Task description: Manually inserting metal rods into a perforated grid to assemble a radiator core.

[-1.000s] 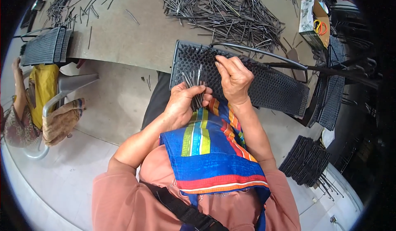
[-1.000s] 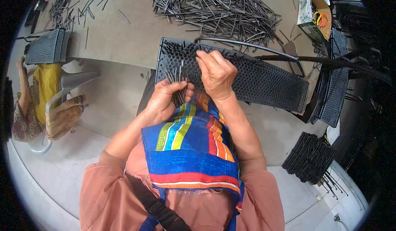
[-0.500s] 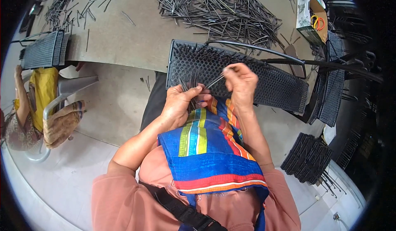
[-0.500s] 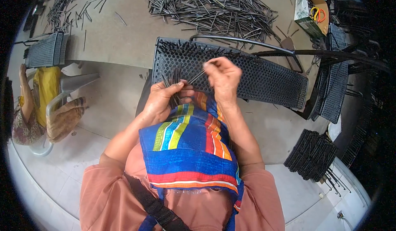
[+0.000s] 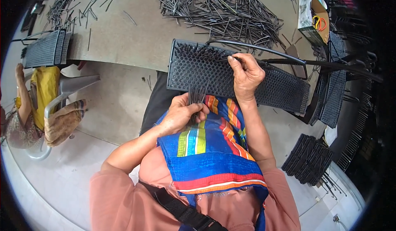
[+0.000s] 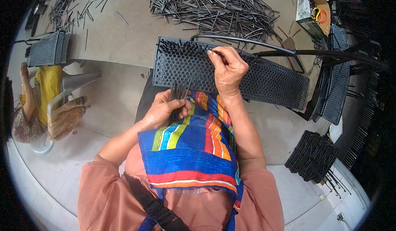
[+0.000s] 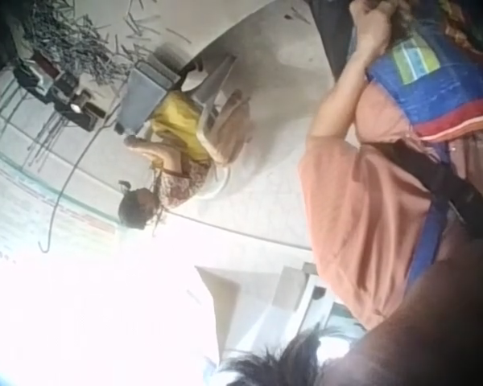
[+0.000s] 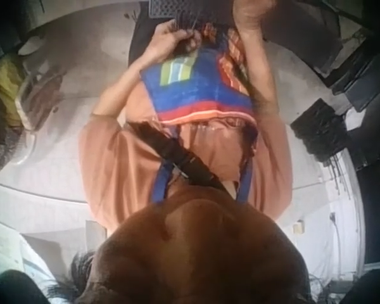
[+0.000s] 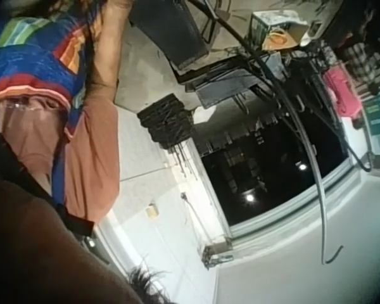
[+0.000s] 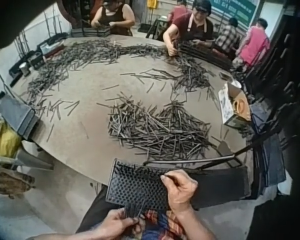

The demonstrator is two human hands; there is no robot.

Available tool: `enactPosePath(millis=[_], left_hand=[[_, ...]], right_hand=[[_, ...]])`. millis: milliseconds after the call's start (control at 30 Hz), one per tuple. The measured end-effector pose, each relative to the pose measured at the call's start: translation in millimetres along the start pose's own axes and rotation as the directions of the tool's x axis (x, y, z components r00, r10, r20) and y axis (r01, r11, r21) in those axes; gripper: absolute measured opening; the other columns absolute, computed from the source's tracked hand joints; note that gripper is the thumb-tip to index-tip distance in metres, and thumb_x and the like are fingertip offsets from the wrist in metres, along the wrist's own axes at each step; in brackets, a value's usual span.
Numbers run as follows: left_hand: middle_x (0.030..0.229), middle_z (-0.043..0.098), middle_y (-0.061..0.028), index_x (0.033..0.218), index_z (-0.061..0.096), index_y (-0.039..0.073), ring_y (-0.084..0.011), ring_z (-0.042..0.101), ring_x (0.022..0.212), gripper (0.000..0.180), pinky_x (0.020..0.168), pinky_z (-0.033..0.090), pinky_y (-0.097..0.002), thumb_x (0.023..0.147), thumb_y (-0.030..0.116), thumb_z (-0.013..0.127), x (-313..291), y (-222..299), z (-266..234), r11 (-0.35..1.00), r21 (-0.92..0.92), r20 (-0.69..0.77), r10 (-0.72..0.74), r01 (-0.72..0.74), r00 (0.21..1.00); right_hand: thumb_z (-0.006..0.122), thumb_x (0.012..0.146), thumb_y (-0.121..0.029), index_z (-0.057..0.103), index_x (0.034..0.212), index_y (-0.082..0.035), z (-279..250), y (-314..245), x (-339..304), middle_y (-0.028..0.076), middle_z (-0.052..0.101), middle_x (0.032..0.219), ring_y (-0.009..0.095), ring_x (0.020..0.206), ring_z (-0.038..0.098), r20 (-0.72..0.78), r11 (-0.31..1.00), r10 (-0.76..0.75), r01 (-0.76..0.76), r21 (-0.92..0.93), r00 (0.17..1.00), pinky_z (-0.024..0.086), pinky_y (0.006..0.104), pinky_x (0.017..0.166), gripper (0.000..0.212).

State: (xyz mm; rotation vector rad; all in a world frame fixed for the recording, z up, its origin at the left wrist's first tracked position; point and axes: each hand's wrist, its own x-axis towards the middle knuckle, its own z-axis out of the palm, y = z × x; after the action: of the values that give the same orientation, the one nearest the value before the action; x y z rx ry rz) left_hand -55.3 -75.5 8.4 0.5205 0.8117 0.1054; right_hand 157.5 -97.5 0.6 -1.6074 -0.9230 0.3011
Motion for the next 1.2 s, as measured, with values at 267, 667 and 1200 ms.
enactPosePath(millis=[267,667,1200], left_hand=[[0.086,0.07,-0.0132,0.1,0.063,-0.002,-0.0154,0.067,0.068,0.012,0.057,0.053,-0.0266,0.091,0.0,0.056,16.6,16.7,12.8,0.994,-0.1,-0.164,0.031,-0.048,0.986],[0.082,0.07,-0.0132,0.093,0.063,-0.002,-0.0167,0.067,0.064,0.007,0.054,0.054,-0.0255,0.087,-0.003,0.059,25.2,30.4,18.2,0.983,-0.171,-0.164,0.041,-0.069,0.986],[0.091,0.07,-0.0182,0.104,0.057,-0.003,-0.0231,0.07,0.072,0.014,0.06,0.058,-0.0303,0.091,-0.004,0.05,38.6,21.7,35.1,0.99,-0.094,-0.134,0.091,-0.104,0.987]], right_hand=[[0.075,0.074,0.005,0.071,0.083,0.001,13.0,-13.7,-0.1,0.003,0.062,0.07,0.007,0.055,0.048,0.101,0.966,-0.116,0.136,-0.219,0.988,0.038,0.022,0.05,0.011],[0.072,0.081,-0.001,0.071,0.088,0.001,3.2,-15.0,-11.6,0.006,0.064,0.07,0.011,0.054,0.055,0.211,0.945,-0.12,0.177,-0.274,0.97,0.042,0.0242,0.05,0.008],[0.07,0.083,0.004,0.066,0.093,0.001,-8.8,6.8,-7.2,0.0,0.063,0.074,0.002,0.059,0.052,-0.045,0.99,-0.04,0.033,-0.134,0.998,0.041,0.0175,0.053,0.012]])
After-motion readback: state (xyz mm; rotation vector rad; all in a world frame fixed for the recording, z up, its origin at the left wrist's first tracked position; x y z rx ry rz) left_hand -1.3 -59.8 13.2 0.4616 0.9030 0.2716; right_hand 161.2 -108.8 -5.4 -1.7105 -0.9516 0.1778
